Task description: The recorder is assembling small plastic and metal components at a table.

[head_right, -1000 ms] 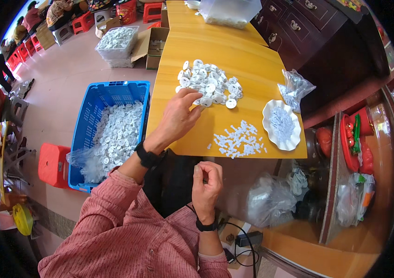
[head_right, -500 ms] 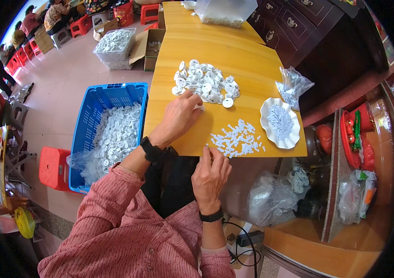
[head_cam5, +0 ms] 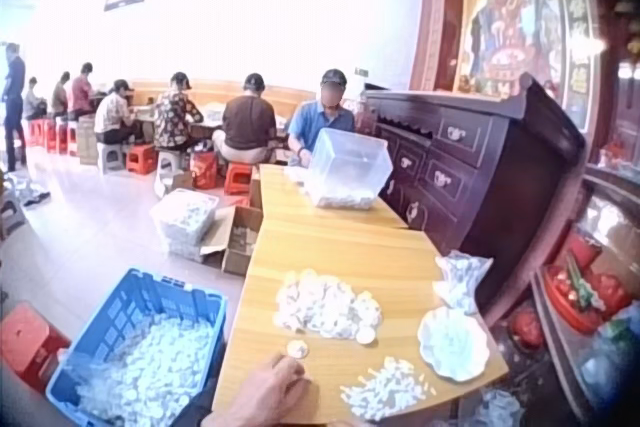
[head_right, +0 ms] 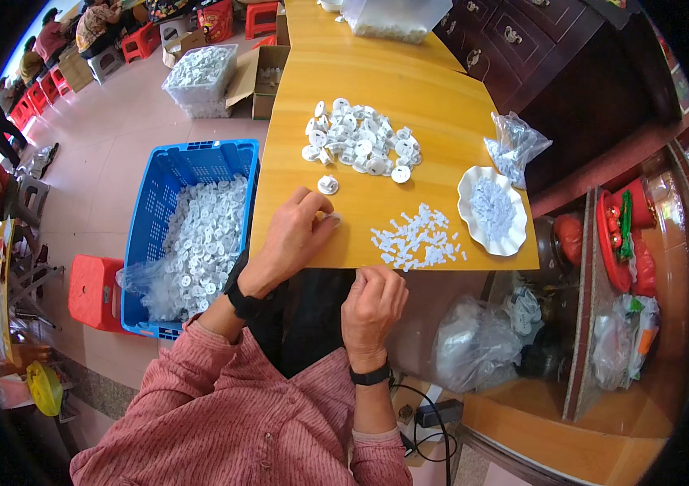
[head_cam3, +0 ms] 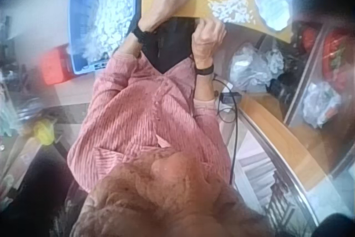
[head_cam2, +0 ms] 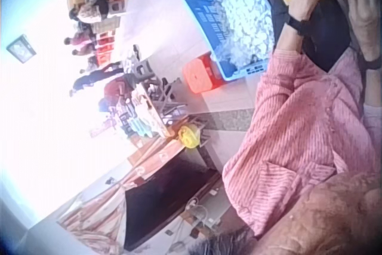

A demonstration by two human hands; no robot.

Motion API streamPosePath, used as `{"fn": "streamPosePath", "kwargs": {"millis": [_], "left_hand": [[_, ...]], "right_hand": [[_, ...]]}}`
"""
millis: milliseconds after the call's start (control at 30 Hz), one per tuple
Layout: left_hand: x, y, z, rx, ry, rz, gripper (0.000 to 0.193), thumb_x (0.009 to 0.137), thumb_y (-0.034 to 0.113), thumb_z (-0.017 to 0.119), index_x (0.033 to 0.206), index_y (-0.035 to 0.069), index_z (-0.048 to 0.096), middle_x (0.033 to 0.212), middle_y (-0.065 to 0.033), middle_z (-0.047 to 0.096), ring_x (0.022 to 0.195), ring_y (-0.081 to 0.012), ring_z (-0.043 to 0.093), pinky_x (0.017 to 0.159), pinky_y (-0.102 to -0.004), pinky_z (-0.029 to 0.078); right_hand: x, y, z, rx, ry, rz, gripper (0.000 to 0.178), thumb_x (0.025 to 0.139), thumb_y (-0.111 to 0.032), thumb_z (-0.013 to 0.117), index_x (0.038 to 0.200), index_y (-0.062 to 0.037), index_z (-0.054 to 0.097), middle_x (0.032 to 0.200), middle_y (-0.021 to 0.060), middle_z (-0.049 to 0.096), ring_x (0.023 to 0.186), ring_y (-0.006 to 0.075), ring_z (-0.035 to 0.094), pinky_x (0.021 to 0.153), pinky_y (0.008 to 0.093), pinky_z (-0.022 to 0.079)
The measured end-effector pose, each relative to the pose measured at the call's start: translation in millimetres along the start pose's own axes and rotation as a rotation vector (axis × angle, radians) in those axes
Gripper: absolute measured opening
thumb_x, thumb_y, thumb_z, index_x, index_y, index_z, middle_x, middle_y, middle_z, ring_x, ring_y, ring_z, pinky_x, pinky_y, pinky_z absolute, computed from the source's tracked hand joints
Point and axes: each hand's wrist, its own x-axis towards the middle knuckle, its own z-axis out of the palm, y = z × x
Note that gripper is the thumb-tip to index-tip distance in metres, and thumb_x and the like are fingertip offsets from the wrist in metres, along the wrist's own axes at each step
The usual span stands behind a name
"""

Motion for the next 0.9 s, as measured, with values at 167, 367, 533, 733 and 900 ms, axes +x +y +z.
{"fn": "streamPosePath", "kwargs": {"millis": [167,367,533,733,900], "left_hand": [[-20.1,11.4,-20.9,-0.262,-0.069,-0.238,0.015,0.09,0.012,0.073,0.093,0.001,0.063,0.086,-0.0097,0.066,0.067,-0.0159,0.066,0.056,-0.0274,0.049],[-39.6,21.4,-31.0,-0.878,-0.156,-0.548,0.014,0.094,0.011,0.069,0.101,0.002,0.062,0.094,-0.0076,0.071,0.075,-0.0119,0.069,0.059,-0.0214,0.051],[-56.0,21.1,-30.6,-1.056,-0.194,-0.594,0.012,0.095,0.008,0.068,0.103,0.001,0.061,0.097,-0.0104,0.07,0.078,-0.0152,0.07,0.062,-0.0231,0.054],[-64.8,21.0,-29.0,-1.19,-0.23,-0.577,0.02,0.095,0.01,0.069,0.111,-0.001,0.062,0.102,-0.0099,0.071,0.084,-0.0159,0.071,0.07,-0.0254,0.058],[-70.0,22.2,-30.0,-1.33,-0.248,-0.624,0.031,0.095,0.008,0.068,0.124,-0.002,0.063,0.107,-0.0109,0.07,0.089,-0.0174,0.07,0.074,-0.0267,0.059]], "right_hand": [[-8.2,-1.1,-0.7,0.467,0.021,0.321,0.008,0.092,-0.003,0.065,0.099,-0.002,0.061,0.099,0.0107,0.061,0.089,0.026,0.061,0.079,0.0375,0.05],[-0.4,-13.8,-17.4,1.091,-0.05,0.726,0.008,0.1,-0.006,0.059,0.101,0.0004,0.063,0.099,0.0036,0.063,0.09,0.0099,0.059,0.082,0.0258,0.05],[0.2,-16.9,-19.2,1.23,-0.038,0.762,0.009,0.099,-0.005,0.059,0.103,0.0008,0.064,0.099,0.0037,0.064,0.09,0.0101,0.059,0.084,0.0246,0.049],[-1.0,-21.7,-20.0,1.294,-0.097,0.709,0.006,0.097,-0.003,0.062,0.101,0.0003,0.063,0.101,0.0038,0.063,0.093,0.0105,0.058,0.084,0.0244,0.048],[-1.8,-28.1,-17.3,1.255,-0.101,0.634,0.003,0.095,-0.001,0.063,0.098,0.001,0.062,0.101,0.0057,0.061,0.095,0.012,0.058,0.084,0.0267,0.049]]}}
